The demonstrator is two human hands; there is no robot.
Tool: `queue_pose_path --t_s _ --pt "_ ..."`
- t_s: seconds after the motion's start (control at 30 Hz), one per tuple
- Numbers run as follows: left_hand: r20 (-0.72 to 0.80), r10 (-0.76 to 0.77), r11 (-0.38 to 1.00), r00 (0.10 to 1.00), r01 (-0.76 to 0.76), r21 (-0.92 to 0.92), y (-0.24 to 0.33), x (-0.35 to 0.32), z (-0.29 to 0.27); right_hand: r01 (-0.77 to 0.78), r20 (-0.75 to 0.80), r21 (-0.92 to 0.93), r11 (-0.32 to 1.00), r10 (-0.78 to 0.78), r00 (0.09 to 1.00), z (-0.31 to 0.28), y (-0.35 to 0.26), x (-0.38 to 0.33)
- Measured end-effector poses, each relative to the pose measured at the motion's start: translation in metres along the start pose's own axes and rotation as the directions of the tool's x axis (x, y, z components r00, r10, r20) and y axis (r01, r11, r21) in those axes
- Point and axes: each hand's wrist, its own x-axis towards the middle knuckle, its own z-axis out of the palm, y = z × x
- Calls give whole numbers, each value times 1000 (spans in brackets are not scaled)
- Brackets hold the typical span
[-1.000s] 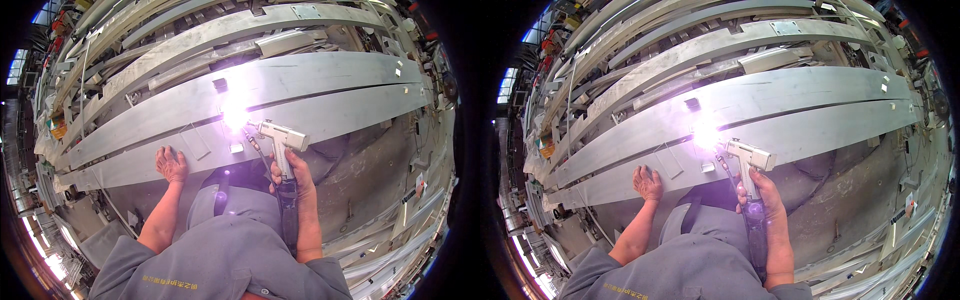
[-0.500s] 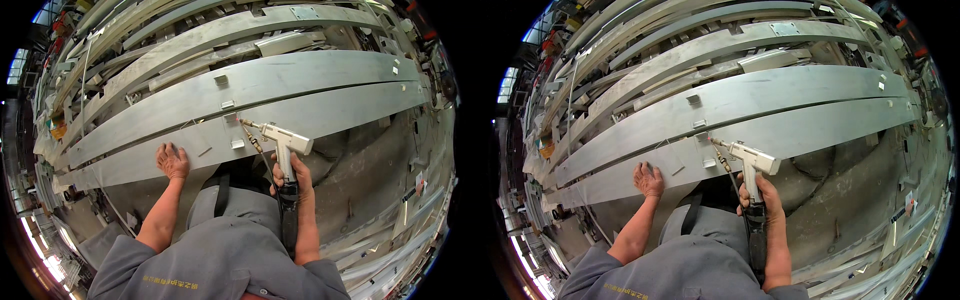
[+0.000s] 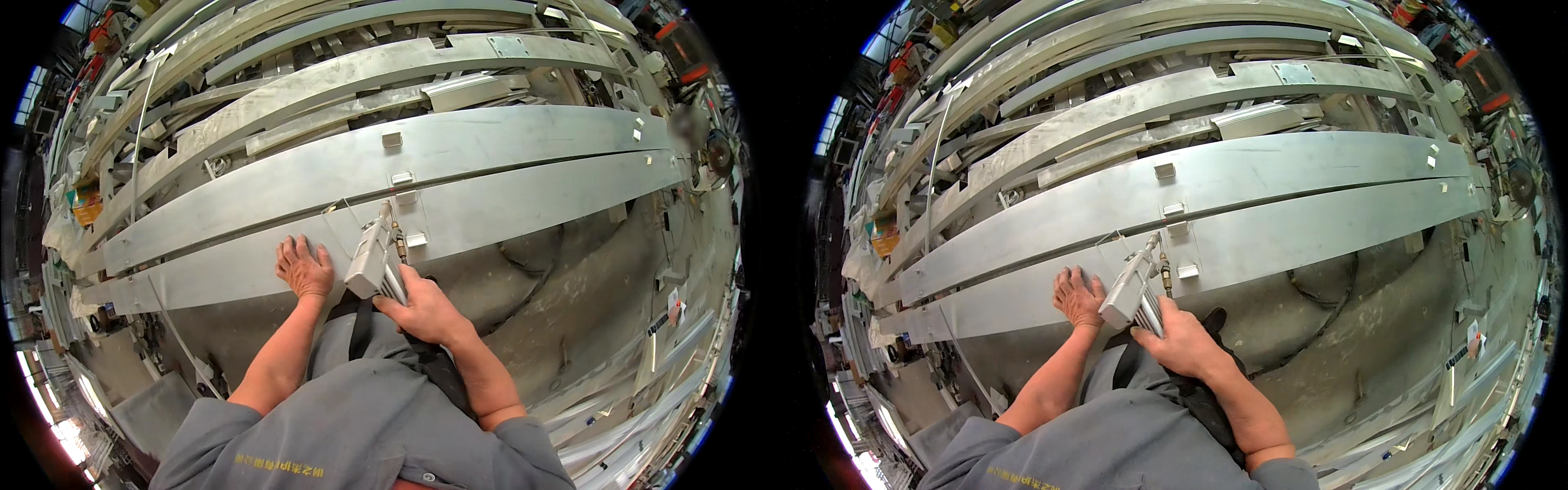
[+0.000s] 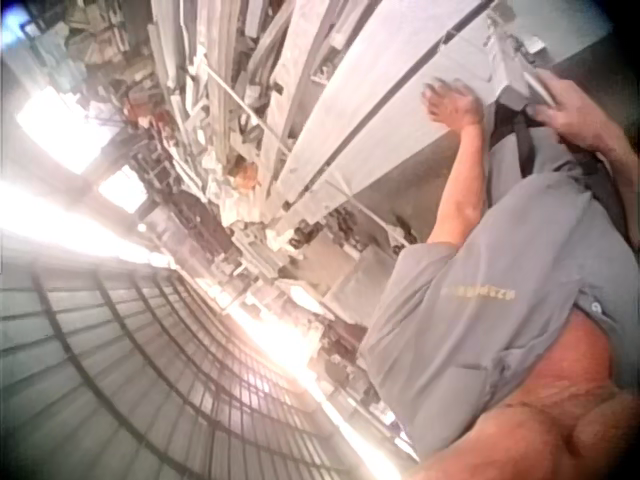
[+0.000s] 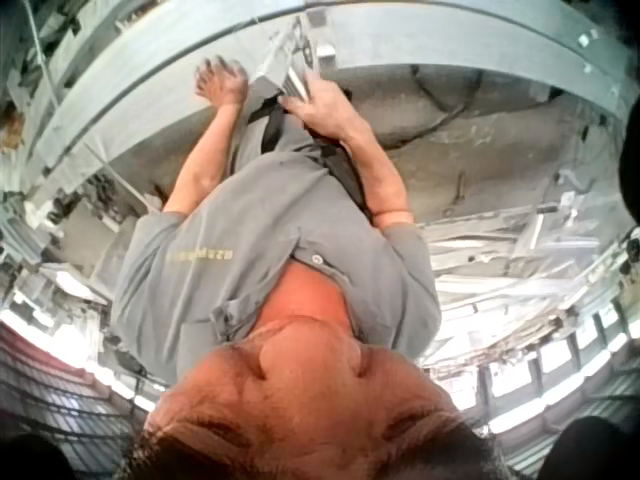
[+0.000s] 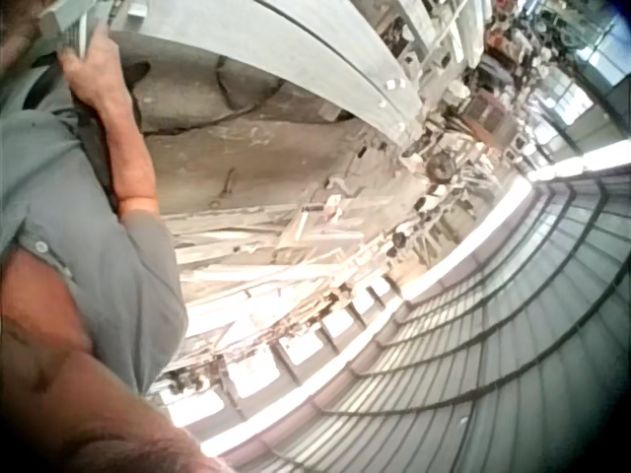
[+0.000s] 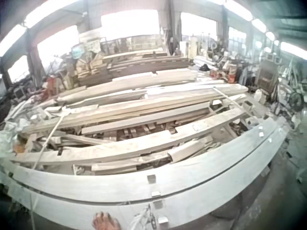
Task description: The person welds small metal brackets onto long metal beams using a handheld welding gun. They repeatedly place brackets, align them, and weld them in place, then move to the next position along the beam.
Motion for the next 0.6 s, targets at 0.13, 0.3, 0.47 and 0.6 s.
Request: queue_pose_path --t_s 0.13,0.3,0.47,0.6 --pt "34 11 1000 999 -10 -28 -2 -1 -2 -53 -95 -218 974 33 995 31 -5 16" --pt "40 43 998 998 -40 -55 -8 -4 0 -188 -153 -254 949 152 976 50 -21 26" --pt "48 92 992 995 -87 -89 -12 -4 0 -235 -209 -241 942 186 960 64 -25 30" --pt "76 102 987 992 -91 -130 -13 -2 -1 -236 -248 -204 950 183 951 71 -24 31"
